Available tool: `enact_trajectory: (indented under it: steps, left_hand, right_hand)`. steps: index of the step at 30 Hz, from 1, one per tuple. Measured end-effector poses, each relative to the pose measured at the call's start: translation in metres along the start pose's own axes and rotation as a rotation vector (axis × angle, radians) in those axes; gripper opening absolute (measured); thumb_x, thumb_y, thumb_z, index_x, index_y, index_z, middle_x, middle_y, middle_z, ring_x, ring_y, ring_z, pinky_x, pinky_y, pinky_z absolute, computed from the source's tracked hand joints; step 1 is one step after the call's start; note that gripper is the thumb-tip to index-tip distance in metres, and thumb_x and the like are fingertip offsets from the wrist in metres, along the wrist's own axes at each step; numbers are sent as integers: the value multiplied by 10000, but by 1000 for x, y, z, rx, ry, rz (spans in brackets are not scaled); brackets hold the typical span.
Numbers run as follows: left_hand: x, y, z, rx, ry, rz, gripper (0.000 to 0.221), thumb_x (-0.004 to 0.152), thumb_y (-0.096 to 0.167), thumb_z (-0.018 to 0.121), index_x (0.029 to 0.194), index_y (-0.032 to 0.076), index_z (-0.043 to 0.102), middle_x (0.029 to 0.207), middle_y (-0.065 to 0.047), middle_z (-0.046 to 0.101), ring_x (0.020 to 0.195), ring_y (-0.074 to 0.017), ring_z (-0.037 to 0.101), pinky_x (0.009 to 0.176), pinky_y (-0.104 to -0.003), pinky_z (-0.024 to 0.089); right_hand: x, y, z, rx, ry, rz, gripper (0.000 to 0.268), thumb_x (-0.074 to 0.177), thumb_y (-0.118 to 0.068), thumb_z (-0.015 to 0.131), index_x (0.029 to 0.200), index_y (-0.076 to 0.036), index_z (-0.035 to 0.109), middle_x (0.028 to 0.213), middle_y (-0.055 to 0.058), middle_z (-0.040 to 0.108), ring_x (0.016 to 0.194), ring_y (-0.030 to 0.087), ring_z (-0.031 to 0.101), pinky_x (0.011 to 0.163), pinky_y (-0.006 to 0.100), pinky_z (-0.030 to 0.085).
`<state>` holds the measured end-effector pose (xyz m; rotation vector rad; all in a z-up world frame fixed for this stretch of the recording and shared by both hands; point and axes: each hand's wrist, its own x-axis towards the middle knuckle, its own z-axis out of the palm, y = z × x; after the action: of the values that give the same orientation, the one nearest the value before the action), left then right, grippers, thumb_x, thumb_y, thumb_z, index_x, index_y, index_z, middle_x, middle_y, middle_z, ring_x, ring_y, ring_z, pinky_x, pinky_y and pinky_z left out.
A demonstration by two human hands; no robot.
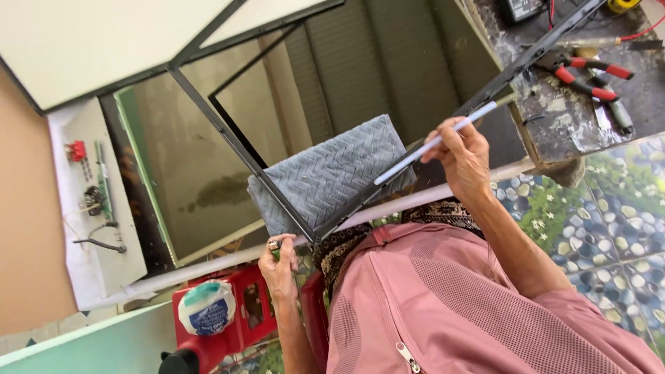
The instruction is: Applying hot melt adhesive to the inner edge of an electronics display frame using a lighter and a glue stick.
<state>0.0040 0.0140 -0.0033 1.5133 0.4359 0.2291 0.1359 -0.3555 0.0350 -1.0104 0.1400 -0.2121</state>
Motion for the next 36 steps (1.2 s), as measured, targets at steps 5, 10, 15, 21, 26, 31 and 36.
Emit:
enact_trajectory:
  steps: [5, 10, 15, 21, 26, 31, 36]
  left_hand:
    - [3, -13, -5, -12, -2, 1, 172, 963, 166, 690, 967, -3, 726, 476, -30, 442, 400, -86, 428, 413, -231, 404]
    - [6, -20, -16, -80, -88, -79, 169, 966, 210, 701, 999, 45, 714, 579, 35, 492, 459, -68, 409, 402, -219, 356]
    - [2, -7, -11, -61, -117, -12, 214, 979, 239, 679, 1007, 27, 693, 563, 26, 458, 460, -87, 387, 423, -244, 345]
    - [4, -11, -15, -75, -100, -78, 219, 975, 237, 672, 993, 18, 680, 572, 26, 445, 467, -88, 383, 432, -243, 335]
    - [8, -13, -17, -104, -113, -95, 229, 976, 233, 668, 983, 4, 686, 557, 18, 443, 460, -93, 371, 435, -251, 325]
    - [12, -20, -24, -116, -113, -110, 261, 953, 277, 702, 944, 17, 701, 547, 31, 406, 475, -90, 338, 445, -259, 304]
    - [13, -16, -22, -191, -105, -116, 231, 982, 184, 656, 905, -33, 675, 523, -3, 423, 447, -97, 365, 426, -253, 308]
  right_hand:
    - [-6, -2, -24, 73, 13, -32, 128, 1077, -130, 612, 1080, -12, 562, 905, 239, 700, 764, 287, 784, 691, 384, 691]
    - [-13, -20, -7, 64, 4, 37, 128, 1071, -167, 625, 1023, -48, 615, 902, 178, 708, 714, 220, 730, 665, 297, 664]
    - [-10, -11, -5, 62, 6, 59, 138, 1048, -179, 647, 1029, -44, 623, 902, 161, 724, 732, 241, 751, 640, 320, 666]
    - [6, -12, -10, 9, 58, 54, 153, 1036, -185, 661, 1038, -40, 615, 911, 145, 711, 739, 229, 743, 645, 314, 667]
    - [18, -21, -5, -2, 66, 54, 119, 1055, -172, 644, 1039, -59, 611, 910, 145, 710, 724, 224, 732, 642, 307, 658]
    - [35, -23, -2, -19, 69, 27, 143, 1076, -195, 627, 1015, -69, 599, 920, 137, 701, 688, 226, 724, 645, 288, 651]
    - [55, -31, 6, -26, 79, 5, 171, 1078, -214, 637, 1014, -61, 595, 930, 127, 689, 713, 201, 720, 683, 269, 656]
